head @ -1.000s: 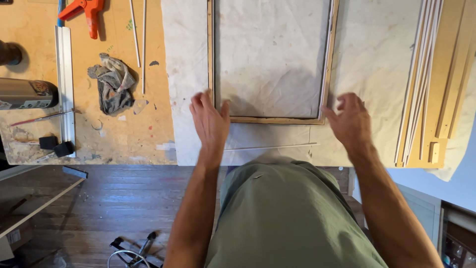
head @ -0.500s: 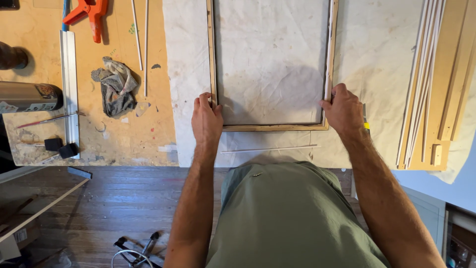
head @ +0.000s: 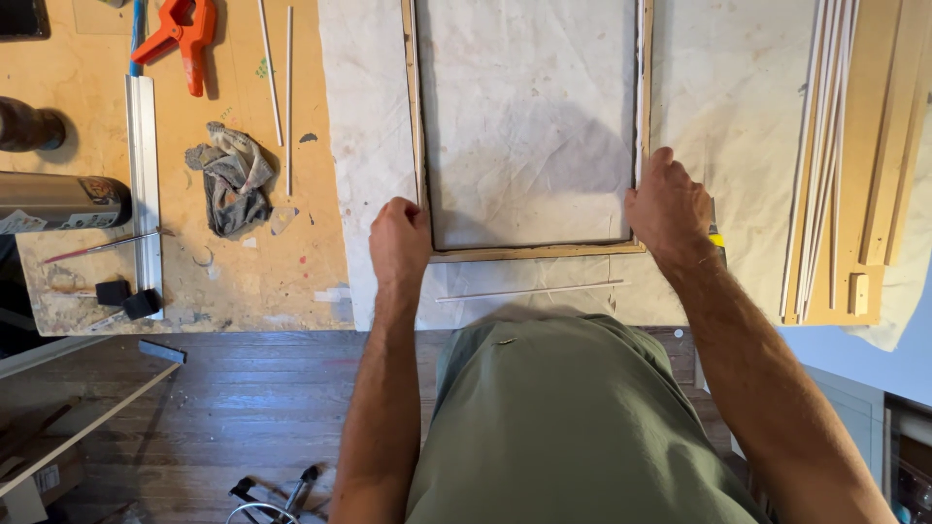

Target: Measuring, cutting, and fitting thin wooden strips into a rectangular frame using a utility knife.

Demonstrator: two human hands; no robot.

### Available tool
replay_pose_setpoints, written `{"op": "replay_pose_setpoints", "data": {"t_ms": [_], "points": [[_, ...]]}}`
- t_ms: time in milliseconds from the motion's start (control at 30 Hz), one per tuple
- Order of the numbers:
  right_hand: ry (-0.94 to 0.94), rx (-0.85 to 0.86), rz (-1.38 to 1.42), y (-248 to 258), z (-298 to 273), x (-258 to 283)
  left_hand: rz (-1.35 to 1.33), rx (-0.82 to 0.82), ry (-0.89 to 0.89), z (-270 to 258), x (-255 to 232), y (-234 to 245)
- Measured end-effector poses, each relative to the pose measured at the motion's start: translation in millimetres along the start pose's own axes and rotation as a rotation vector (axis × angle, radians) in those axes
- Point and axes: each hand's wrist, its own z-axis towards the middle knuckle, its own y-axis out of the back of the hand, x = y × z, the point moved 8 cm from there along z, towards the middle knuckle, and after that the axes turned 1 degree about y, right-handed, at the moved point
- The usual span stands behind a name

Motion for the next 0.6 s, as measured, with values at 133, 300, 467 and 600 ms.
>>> {"op": "replay_pose_setpoints", "data": {"t_ms": [133,300,467,600], "points": [[-0.011,0.008,0.029,9,-1,-2,-0.058,-0.009,0.054,-8,5,17],[-0.024,0.008,0.056,-6,9,-9,-0.030,-0.078,0.017,-16,7,33],[-0.004,0.032,0.080,-26,20,-22,0.102,-0.143,-0.074,-24,0,34],[0.088,0.049,-0.023,-34,29,-24,0.088,-0.327,-0.634,-39,-16,-6]]}}
